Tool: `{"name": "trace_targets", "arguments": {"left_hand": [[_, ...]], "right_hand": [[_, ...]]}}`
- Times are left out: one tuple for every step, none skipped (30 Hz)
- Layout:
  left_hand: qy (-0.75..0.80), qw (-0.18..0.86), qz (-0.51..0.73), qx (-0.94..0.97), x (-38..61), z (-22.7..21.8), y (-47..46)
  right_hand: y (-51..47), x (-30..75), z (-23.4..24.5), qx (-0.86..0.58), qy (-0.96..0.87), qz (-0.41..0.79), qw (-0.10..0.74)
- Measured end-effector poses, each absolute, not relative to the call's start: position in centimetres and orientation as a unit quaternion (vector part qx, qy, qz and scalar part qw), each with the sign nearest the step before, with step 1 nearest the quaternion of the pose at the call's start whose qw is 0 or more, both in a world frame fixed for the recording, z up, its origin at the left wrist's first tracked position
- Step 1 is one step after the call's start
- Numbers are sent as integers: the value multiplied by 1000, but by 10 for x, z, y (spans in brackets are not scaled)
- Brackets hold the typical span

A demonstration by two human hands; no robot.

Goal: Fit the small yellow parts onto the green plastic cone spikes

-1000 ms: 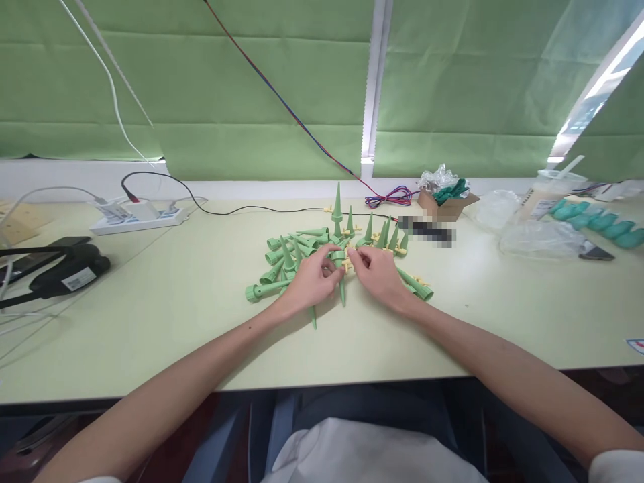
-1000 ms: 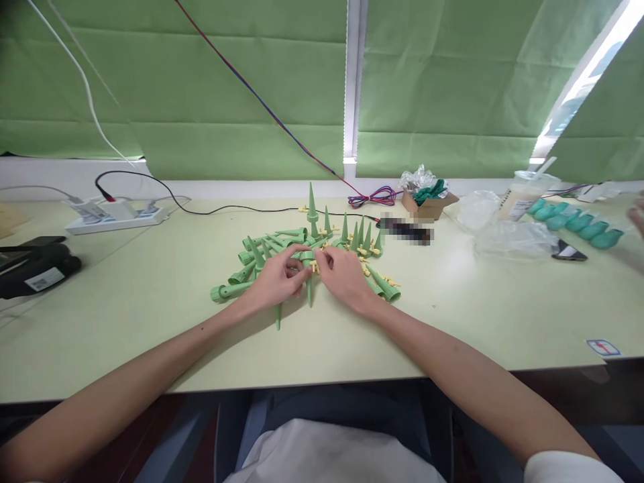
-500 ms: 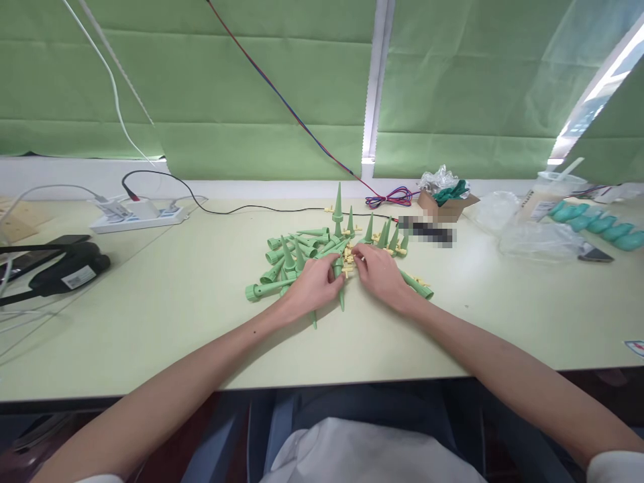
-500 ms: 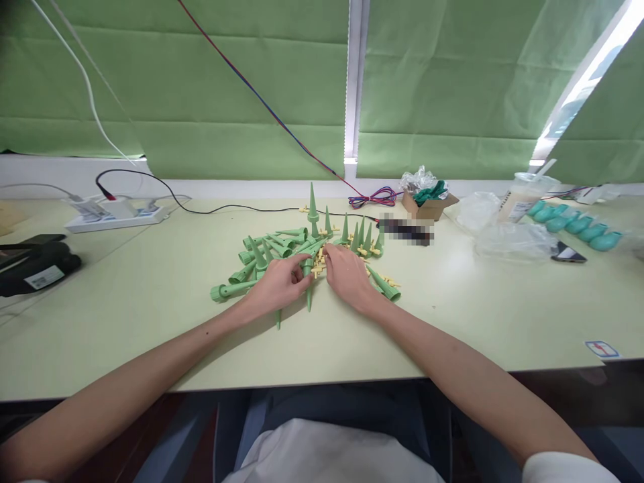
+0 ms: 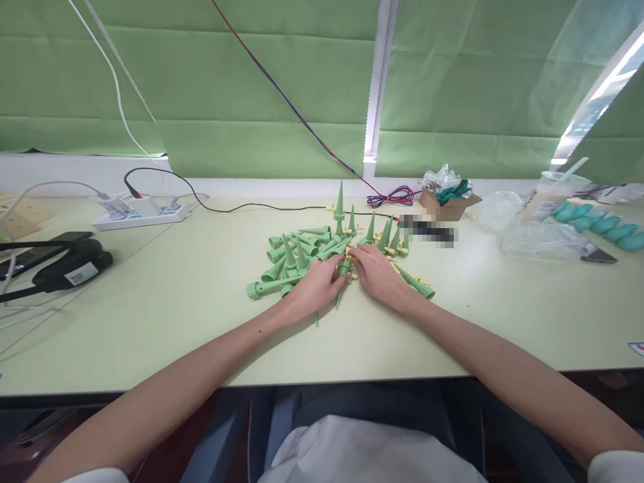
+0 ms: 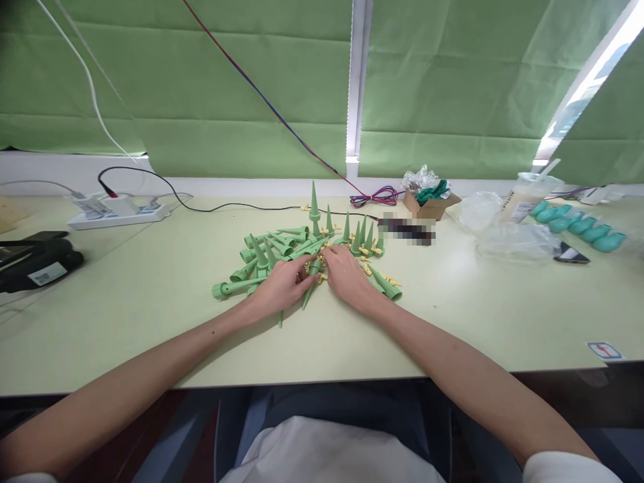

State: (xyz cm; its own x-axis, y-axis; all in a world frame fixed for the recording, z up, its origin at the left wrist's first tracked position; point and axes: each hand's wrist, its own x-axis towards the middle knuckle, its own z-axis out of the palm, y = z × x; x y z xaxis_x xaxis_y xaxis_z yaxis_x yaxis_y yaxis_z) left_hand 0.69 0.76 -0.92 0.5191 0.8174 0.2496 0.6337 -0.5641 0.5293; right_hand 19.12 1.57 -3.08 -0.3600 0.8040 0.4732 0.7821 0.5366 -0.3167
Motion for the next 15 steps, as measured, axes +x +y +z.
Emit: {"name": "trace_targets", "arguments": {"left_hand": [[426, 187, 245, 850, 7, -10, 8], [426, 186, 246, 850, 7, -10, 8], [426, 186, 247, 850, 7, -10, 8], [426, 188, 247, 850, 7, -10, 8], [427, 191, 246, 849, 7, -10, 8], [427, 195, 246, 848, 7, -9, 7], [426, 197, 245, 848, 7, -9, 7], [426, 198, 244, 848, 7, -8, 6], [426, 198, 243, 849, 7, -7, 6], [426, 197, 242, 849, 7, -7, 5], [427, 196, 243, 849, 7, -6, 5], [427, 194, 244, 849, 7, -5, 4], [428, 192, 247, 848, 7, -4, 4], [428, 189, 251, 847, 8, -4, 4], [428, 186, 258, 846, 8, -3, 3]], "right_hand": [[17, 192, -32, -477, -826, 17, 299], [17, 192, -33, -474, -827, 17, 300], [18, 192, -33, -473, -828, 16, 301], [18, 192, -34, -471, -829, 15, 301], [18, 192, -33, -470, -830, 14, 301], [18, 192, -33, -469, -831, 13, 300], [18, 192, -33, -467, -832, 13, 298], [18, 192, -32, -465, -835, 13, 295], [18, 192, -32, -463, -836, 13, 293], [18, 193, -32, -461, -838, 14, 292], [18, 193, -32, -459, -839, 14, 291], [18, 193, -32, -457, -840, 14, 291], [19, 193, -32, -456, -841, 13, 291], [19, 193, -33, -455, -841, 12, 292], [20, 194, -33, -455, -841, 11, 293]]}}
